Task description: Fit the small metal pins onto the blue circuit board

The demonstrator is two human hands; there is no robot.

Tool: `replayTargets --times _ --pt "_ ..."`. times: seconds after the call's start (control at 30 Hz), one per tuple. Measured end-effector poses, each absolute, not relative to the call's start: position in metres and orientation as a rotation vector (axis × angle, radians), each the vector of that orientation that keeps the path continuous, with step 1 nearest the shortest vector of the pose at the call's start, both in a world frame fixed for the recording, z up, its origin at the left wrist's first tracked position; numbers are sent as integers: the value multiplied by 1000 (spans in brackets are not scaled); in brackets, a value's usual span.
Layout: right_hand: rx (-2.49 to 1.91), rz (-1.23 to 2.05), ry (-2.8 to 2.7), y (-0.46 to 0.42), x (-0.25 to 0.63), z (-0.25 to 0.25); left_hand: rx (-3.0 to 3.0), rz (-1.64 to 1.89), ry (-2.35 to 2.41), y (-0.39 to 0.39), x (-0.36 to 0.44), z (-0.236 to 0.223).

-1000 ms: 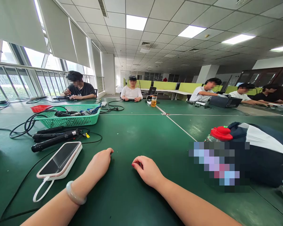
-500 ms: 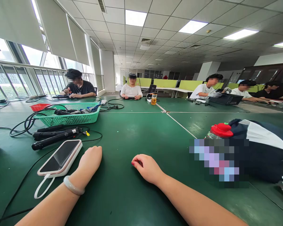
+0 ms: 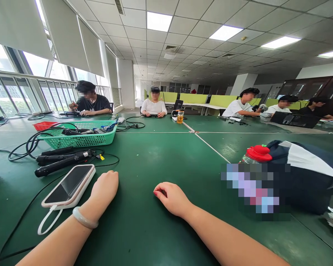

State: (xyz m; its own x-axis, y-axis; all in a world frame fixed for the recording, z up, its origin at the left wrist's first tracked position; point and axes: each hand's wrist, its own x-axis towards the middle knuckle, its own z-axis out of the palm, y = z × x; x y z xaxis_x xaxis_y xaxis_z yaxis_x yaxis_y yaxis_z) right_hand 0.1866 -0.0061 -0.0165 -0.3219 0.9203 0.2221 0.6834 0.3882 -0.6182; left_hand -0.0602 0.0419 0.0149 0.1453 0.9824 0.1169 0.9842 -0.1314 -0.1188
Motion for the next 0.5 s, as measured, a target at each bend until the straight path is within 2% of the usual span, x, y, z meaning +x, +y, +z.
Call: replayTargets --times 0.5 --pt "-1340 566 -2117 -4 188 -20 -2208 -158 -2021 54 -64 3"
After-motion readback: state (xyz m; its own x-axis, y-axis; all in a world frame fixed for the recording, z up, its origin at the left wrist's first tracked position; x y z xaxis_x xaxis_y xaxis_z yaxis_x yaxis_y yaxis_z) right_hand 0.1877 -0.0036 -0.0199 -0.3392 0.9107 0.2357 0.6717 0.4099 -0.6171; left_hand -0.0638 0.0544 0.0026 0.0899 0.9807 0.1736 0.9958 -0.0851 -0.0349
